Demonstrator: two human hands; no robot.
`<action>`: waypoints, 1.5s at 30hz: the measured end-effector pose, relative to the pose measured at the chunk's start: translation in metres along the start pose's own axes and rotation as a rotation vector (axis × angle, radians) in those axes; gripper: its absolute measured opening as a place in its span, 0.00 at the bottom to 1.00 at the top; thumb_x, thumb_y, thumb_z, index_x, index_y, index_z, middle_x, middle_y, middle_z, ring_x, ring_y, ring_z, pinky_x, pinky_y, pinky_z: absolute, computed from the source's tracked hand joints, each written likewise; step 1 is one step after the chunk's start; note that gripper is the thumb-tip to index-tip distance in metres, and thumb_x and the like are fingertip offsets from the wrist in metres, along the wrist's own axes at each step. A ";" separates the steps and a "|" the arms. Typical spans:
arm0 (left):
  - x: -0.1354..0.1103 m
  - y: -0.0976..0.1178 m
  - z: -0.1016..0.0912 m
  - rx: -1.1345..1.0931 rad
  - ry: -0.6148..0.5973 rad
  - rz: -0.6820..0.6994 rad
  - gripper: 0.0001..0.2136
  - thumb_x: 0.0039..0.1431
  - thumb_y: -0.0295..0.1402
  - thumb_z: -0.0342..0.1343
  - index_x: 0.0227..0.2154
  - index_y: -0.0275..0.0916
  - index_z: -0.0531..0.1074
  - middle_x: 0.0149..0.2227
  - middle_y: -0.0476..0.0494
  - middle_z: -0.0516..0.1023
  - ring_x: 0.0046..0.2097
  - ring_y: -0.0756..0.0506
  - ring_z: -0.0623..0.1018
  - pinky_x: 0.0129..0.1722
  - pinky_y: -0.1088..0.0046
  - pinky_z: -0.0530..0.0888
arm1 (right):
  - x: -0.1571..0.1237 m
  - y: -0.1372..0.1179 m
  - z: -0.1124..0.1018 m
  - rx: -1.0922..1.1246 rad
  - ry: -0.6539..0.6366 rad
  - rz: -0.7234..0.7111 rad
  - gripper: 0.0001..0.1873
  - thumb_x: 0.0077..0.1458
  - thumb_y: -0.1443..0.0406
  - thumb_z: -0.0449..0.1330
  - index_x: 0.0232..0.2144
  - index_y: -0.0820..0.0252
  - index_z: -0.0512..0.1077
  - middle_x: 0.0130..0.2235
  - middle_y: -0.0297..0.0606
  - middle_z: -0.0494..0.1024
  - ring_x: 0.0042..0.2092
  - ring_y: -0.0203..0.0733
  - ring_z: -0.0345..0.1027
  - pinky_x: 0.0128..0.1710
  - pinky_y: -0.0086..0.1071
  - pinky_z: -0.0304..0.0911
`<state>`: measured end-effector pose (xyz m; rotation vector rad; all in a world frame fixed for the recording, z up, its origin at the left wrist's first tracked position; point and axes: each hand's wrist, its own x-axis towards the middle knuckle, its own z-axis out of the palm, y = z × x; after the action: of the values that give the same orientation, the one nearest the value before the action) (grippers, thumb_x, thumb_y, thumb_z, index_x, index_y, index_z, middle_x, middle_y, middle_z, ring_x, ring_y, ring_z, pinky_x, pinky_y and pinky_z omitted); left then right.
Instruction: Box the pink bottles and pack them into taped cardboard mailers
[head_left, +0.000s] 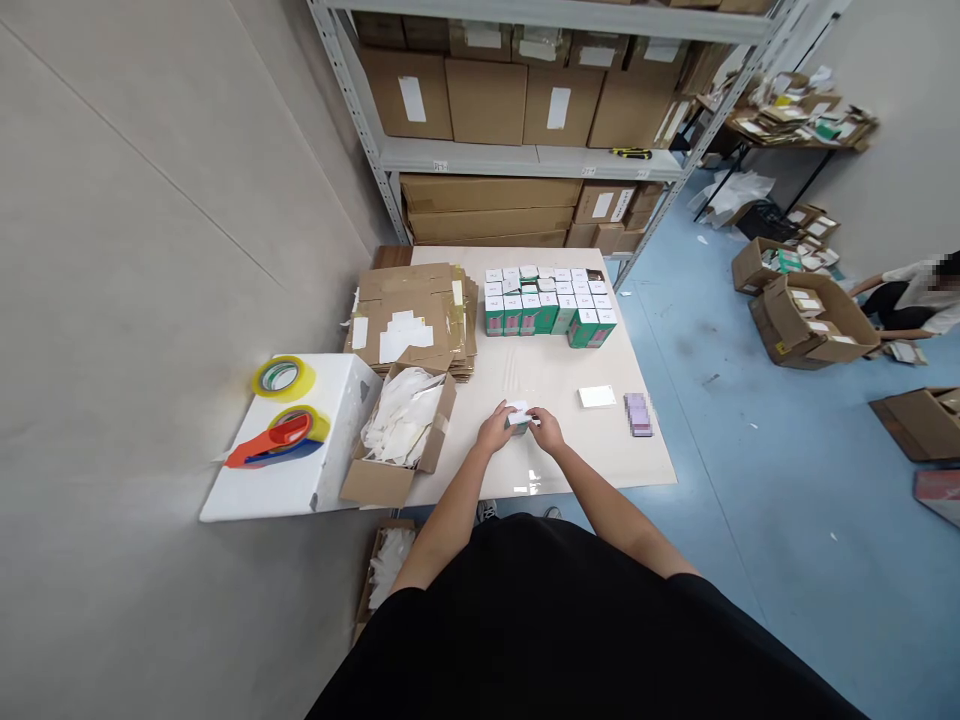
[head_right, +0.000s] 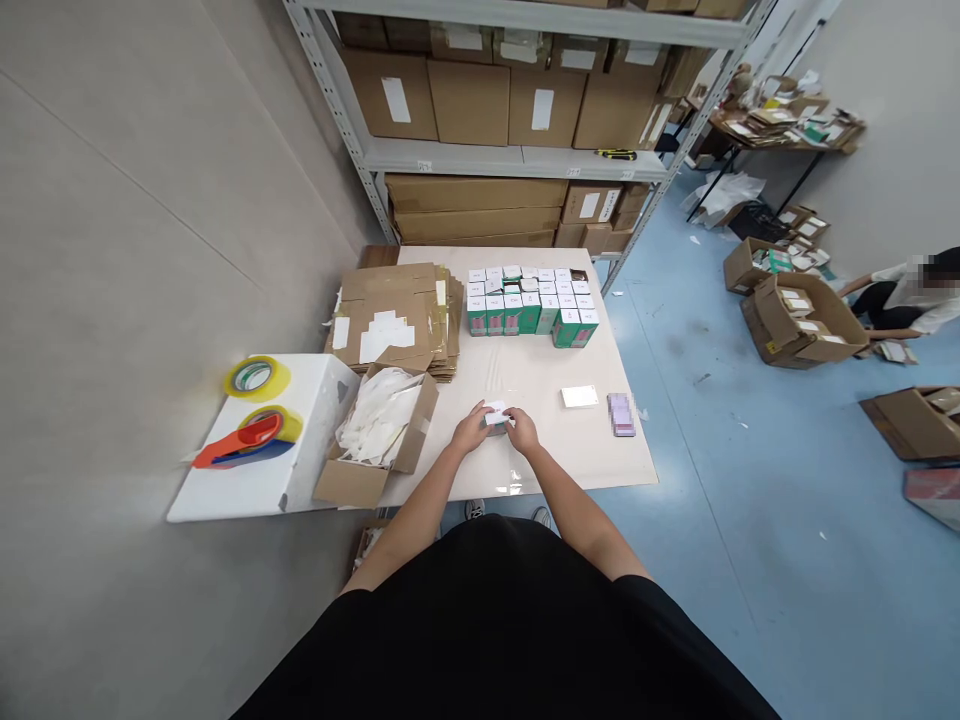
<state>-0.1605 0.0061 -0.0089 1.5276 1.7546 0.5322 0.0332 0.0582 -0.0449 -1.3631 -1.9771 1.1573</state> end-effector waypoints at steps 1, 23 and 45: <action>0.000 0.000 0.000 0.002 -0.007 -0.001 0.23 0.64 0.30 0.58 0.61 0.47 0.72 0.75 0.42 0.57 0.65 0.37 0.74 0.63 0.60 0.71 | 0.001 -0.001 0.000 -0.027 0.004 -0.013 0.17 0.56 0.68 0.55 0.47 0.54 0.76 0.49 0.41 0.79 0.48 0.47 0.75 0.51 0.44 0.73; 0.010 -0.018 0.039 -0.544 0.319 -0.213 0.31 0.51 0.19 0.63 0.60 0.39 0.68 0.54 0.36 0.77 0.49 0.43 0.81 0.53 0.63 0.78 | 0.008 0.011 0.028 0.291 0.097 0.282 0.27 0.46 0.65 0.60 0.52 0.54 0.72 0.47 0.38 0.80 0.41 0.43 0.77 0.46 0.40 0.76; 0.100 -0.060 -0.044 -0.448 0.211 -0.122 0.40 0.51 0.23 0.65 0.69 0.42 0.64 0.70 0.34 0.67 0.69 0.33 0.68 0.68 0.50 0.66 | 0.135 -0.014 0.065 0.247 0.023 0.287 0.42 0.45 0.68 0.61 0.65 0.52 0.68 0.64 0.44 0.75 0.64 0.53 0.70 0.61 0.52 0.68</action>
<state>-0.2348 0.0972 -0.0498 1.0763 1.7219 0.9779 -0.0767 0.1553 -0.0782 -1.5506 -1.5934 1.4527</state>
